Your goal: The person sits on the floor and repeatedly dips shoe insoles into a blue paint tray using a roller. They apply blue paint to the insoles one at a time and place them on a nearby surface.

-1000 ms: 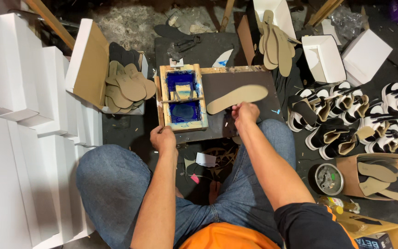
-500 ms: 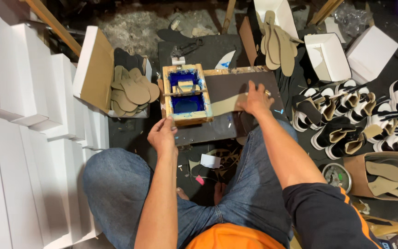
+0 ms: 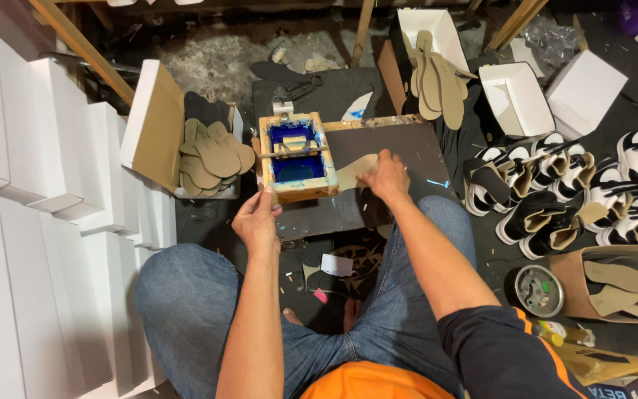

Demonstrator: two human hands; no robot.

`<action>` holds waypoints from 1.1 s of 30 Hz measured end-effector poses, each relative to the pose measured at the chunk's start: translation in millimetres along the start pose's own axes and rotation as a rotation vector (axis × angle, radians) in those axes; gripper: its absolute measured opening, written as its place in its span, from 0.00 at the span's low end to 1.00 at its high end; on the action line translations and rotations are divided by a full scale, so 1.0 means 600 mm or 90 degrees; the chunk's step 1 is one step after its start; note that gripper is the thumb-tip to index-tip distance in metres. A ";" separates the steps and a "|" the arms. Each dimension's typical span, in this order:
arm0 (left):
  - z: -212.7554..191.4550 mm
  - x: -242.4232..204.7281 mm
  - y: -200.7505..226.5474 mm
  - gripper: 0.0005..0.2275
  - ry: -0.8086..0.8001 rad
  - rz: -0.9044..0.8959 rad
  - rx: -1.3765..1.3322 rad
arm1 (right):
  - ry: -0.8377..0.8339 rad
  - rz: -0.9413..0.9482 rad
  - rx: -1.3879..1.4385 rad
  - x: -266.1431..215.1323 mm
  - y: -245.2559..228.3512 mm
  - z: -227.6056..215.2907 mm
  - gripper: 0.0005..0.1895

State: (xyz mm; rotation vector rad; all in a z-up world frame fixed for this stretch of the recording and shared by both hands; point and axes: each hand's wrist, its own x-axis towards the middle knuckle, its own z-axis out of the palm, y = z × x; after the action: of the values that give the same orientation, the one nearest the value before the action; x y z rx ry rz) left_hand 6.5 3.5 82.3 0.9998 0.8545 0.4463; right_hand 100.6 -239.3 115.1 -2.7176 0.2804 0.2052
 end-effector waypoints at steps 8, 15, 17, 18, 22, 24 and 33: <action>0.000 -0.005 0.007 0.16 -0.003 -0.001 0.009 | -0.046 0.069 0.178 0.044 0.024 0.139 0.34; -0.001 -0.004 0.004 0.16 -0.003 0.001 0.004 | -0.081 0.046 0.133 -0.019 -0.028 0.101 0.33; 0.000 -0.004 0.005 0.16 -0.004 0.003 0.002 | -0.094 0.038 0.113 -0.025 -0.035 0.092 0.32; 0.001 -0.004 0.006 0.15 -0.003 0.004 0.001 | -0.088 0.028 0.107 -0.024 -0.036 0.092 0.29; 0.000 -0.011 0.013 0.16 -0.001 0.004 0.002 | -0.075 -0.019 0.078 -0.032 -0.041 0.085 0.27; 0.001 -0.019 0.020 0.16 0.000 0.003 0.003 | -0.068 -0.019 0.065 -0.044 -0.051 0.068 0.27; 0.002 -0.012 0.014 0.15 0.004 0.004 -0.006 | -0.002 -0.051 0.008 -0.032 -0.037 0.091 0.32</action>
State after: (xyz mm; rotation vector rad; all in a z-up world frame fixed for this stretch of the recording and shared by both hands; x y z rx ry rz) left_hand 3.4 2.4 92.8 0.9932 0.8550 0.4587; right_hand 81.3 -194.0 77.5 -2.7096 0.1710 0.1838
